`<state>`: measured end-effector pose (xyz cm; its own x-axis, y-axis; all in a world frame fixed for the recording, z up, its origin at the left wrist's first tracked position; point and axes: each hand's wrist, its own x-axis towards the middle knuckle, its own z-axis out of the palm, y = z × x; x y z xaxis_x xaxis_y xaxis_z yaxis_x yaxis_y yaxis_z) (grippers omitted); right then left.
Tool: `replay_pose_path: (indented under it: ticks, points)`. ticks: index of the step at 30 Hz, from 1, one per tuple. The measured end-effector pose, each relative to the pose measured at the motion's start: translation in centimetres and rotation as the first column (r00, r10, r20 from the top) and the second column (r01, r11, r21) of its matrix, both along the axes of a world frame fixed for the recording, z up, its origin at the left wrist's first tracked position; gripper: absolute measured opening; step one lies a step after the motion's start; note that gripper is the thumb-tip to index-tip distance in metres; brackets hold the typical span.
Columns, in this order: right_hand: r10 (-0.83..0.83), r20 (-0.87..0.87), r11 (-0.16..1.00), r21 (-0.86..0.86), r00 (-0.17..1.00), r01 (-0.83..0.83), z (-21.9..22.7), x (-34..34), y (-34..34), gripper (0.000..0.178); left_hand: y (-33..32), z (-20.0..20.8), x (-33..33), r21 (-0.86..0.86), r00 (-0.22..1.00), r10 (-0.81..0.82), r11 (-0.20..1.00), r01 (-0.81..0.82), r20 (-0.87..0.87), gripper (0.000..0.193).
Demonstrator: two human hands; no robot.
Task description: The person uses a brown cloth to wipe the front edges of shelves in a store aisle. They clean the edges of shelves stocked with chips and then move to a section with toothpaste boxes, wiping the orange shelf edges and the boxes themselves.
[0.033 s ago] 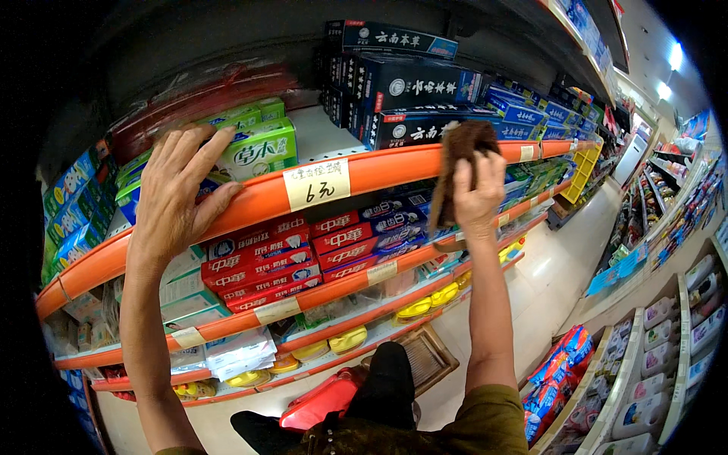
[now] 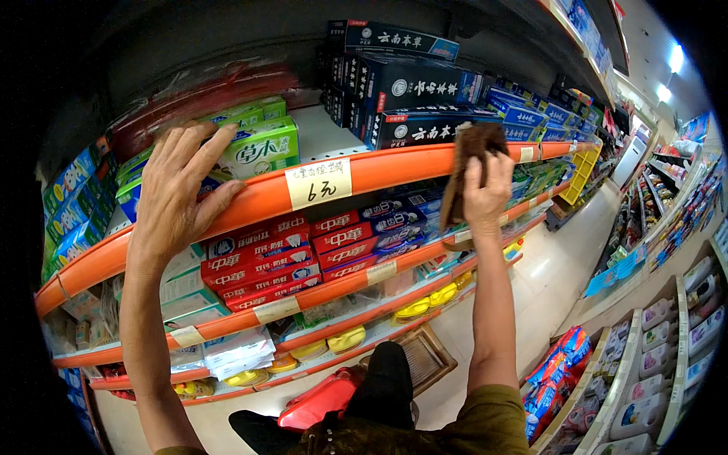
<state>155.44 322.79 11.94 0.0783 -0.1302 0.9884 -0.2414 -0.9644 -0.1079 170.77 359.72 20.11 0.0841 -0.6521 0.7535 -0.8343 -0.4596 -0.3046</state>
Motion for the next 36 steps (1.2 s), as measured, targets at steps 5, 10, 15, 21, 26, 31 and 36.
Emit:
replay_pose_path:
  ticks: [5, 10, 15, 21, 26, 31, 36]
  points:
    - [-0.088, -0.036, 0.986, 0.139, 0.995, 0.092, 0.7, -1.5, -2.6, 0.023, -0.3, -0.3, 0.2, -0.052, 0.999, -0.027, 0.998, 0.029, 0.03, 0.055]
    - [-0.053, -0.078, 0.999, -0.017, 0.996, 0.052, 1.0, -0.3, 2.9, 0.02, -0.4, -0.4, 0.2, -0.054, 0.999, -0.032, 0.998, 0.033, 0.012, 0.055]
    - [0.201, -0.164, 0.948, -0.215, 0.966, -0.234, 0.8, 2.9, 12.0, 0.024, -0.1, -0.2, 0.3, -0.019, 1.0, -0.005, 1.0, 0.004, -0.015, 0.054]
    - [0.287, -0.181, 0.89, -0.312, 0.941, -0.332, 0.1, 3.6, 12.6, 0.031, -0.3, 0.1, 0.0, -0.003, 1.0, -0.015, 1.0, 0.015, 0.014, 0.053]
    - [0.147, -0.042, 0.97, -0.19, 0.988, -0.152, -0.2, 2.6, 7.8, 0.023, -0.1, -0.4, 0.1, -0.025, 0.999, 0.007, 1.0, -0.006, 0.039, 0.056]
    - [-0.064, 0.093, 0.996, -0.05, 0.994, 0.069, 0.0, 0.8, -1.7, 0.019, 0.0, -0.1, 0.0, -0.003, 0.999, -0.006, 1.0, 0.007, 0.032, 0.057]
    - [-0.229, 0.068, 0.961, 0.174, 0.971, 0.215, 1.0, -1.7, -9.3, 0.028, -0.4, -0.3, 0.2, -0.034, 0.999, -0.03, 0.999, 0.031, 0.035, 0.057]
